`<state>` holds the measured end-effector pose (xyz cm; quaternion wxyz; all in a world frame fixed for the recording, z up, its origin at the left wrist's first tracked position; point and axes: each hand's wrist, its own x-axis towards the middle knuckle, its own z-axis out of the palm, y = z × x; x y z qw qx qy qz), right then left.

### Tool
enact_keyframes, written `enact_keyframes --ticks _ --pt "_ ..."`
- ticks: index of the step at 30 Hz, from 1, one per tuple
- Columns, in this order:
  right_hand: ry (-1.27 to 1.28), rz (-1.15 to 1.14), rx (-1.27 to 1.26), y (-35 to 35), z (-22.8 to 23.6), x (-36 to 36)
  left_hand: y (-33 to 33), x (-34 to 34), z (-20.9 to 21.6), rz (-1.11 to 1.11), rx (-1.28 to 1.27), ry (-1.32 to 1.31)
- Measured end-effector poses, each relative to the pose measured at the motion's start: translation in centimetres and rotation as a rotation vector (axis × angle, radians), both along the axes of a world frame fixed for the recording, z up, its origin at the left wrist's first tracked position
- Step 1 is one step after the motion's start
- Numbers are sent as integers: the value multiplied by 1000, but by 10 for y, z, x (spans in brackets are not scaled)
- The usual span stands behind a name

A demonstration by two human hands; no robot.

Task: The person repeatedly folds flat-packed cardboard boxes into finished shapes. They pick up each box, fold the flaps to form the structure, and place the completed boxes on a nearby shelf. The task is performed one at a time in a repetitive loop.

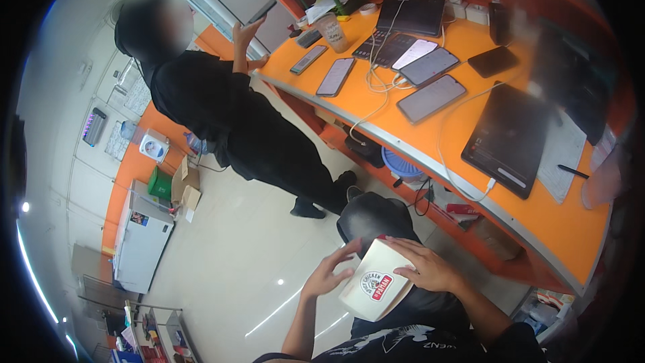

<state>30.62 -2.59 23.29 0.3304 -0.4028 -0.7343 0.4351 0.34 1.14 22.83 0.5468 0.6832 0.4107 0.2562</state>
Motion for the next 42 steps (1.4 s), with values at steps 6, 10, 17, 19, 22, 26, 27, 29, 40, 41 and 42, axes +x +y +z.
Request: enact_keyframes --ticks 6,10,17,19,22,26,27,29,40,41,42 --pt "-160 126 42 0 -8 -8 19 52 -24 -148 235 4" --pt "-160 98 50 -4 -17 -10 -1 65 -19 49 63 -95" --pt "-230 148 28 0 -16 -17 -9 60 -30 146 26 -138" --pt "-228 171 26 4 -15 -18 -12 57 -27 167 44 -121" --pt "-190 176 35 5 -14 -21 -17 56 -22 229 6 -123" --pt "-234 121 53 3 2 -24 -14 54 -22 219 50 -45" --pt "-262 101 64 1 4 -23 -13 54 -22 189 96 -13" --pt "-304 40 99 -2 8 -24 -9 56 -20 171 173 9" --pt "-457 -52 198 -6 38 -30 -8 52 -18 87 256 67" --pt "-453 -38 206 -7 34 -31 -9 50 -19 91 252 70" --pt "-447 -29 200 -9 30 -30 -8 51 -21 87 236 58"
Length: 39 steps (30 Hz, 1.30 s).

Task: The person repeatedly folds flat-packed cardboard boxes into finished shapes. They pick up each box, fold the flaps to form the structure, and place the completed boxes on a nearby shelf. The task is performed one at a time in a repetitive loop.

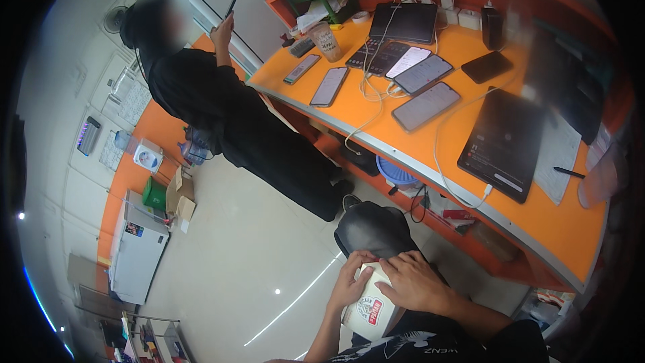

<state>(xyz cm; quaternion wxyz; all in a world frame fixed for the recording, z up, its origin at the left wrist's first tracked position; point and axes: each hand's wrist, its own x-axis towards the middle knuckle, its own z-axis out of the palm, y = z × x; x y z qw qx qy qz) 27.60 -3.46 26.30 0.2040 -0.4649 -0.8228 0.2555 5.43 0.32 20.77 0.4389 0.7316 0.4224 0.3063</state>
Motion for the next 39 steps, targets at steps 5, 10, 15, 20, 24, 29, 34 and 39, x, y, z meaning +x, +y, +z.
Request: enact_keyframes --ticks 5,10,15,20,24,29,34,39 --pt "63 -24 -78 -5 -8 -1 1 -1 -12 -2 8 -50" --pt "40 -100 85 -14 -34 -6 0 2 -16 38 -139 -134" --pt "215 -50 30 -6 -65 0 0 2 -14 19 -121 -99" --pt "356 -124 -15 -9 -69 0 3 3 -7 -14 -125 -103" --pt "415 -245 -63 -29 -76 -4 -4 3 -10 3 -126 -136" --pt "510 -342 -168 -35 -61 -10 -3 -4 -3 254 -96 -286" --pt "585 -186 -43 -26 -35 -27 17 -5 24 789 246 -539" --pt "633 -224 41 31 -9 -8 12 -14 15 731 289 -562"
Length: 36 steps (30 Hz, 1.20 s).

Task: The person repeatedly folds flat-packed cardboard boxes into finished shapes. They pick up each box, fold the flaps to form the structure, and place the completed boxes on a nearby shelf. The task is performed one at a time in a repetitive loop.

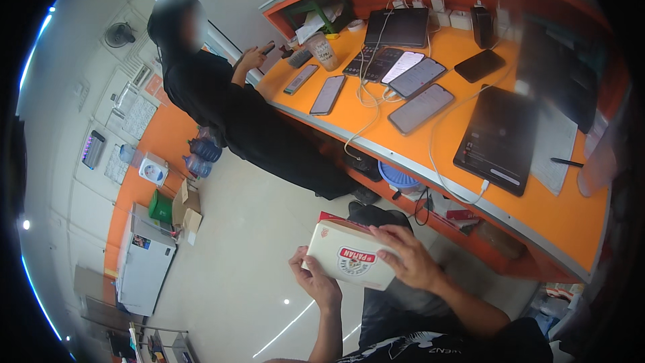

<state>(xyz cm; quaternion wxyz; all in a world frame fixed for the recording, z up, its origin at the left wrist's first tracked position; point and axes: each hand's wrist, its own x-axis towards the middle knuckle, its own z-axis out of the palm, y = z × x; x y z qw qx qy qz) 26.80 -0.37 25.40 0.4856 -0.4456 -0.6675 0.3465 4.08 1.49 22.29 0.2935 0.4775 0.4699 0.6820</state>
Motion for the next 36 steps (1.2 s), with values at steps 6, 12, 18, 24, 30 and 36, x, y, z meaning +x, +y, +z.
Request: enact_keyframes --ticks 6,12,18,24,30,36 --pt "-432 234 93 20 21 37 -9 -24 22 -305 -18 82" --pt "-422 134 66 23 21 29 1 -31 39 -560 -236 598" --pt "-195 -85 -34 20 -1 20 -19 -7 19 -113 -70 396" --pt "-273 11 -86 33 16 24 -20 -7 -3 -436 -179 260" --pt "-386 118 114 34 30 9 -3 6 38 -485 -167 372" --pt "-476 -14 50 14 49 3 -13 36 42 -331 -125 735"
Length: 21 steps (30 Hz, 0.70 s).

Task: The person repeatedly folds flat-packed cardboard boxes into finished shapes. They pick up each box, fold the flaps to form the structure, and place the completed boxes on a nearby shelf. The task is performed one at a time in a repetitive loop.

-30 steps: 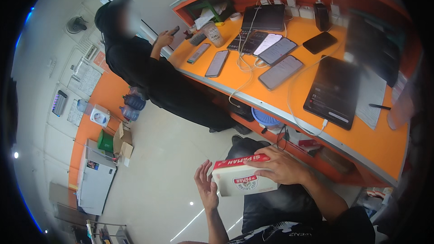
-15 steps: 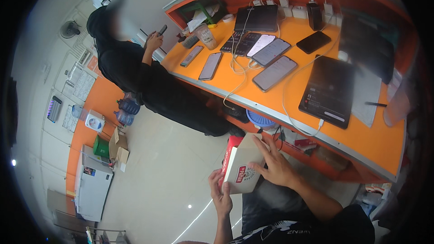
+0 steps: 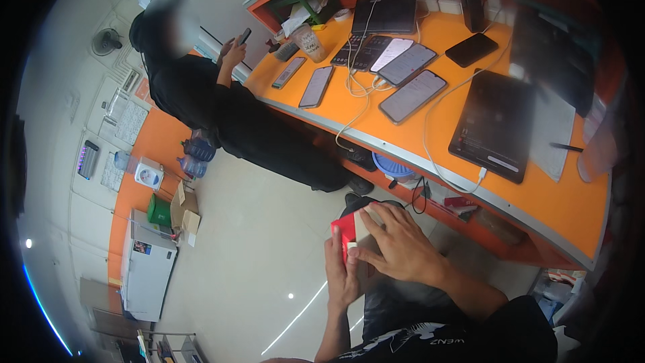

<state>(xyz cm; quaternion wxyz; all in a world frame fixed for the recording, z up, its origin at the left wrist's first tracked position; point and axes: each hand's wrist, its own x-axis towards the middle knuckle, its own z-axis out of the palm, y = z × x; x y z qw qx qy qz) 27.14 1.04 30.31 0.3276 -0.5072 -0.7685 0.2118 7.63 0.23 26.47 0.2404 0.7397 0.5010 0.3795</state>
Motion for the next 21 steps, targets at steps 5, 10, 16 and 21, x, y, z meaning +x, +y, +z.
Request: enact_keyframes --ticks 5,10,16,21 --pt "95 -33 46 -1 -6 1 -6 12 -2 44 73 37" --pt "315 30 66 5 -12 2 -4 13 4 56 -32 -75" --pt "562 137 78 7 -29 4 -7 9 12 84 -104 -141" --pt "654 198 71 8 -36 9 -7 8 13 70 -143 -137"
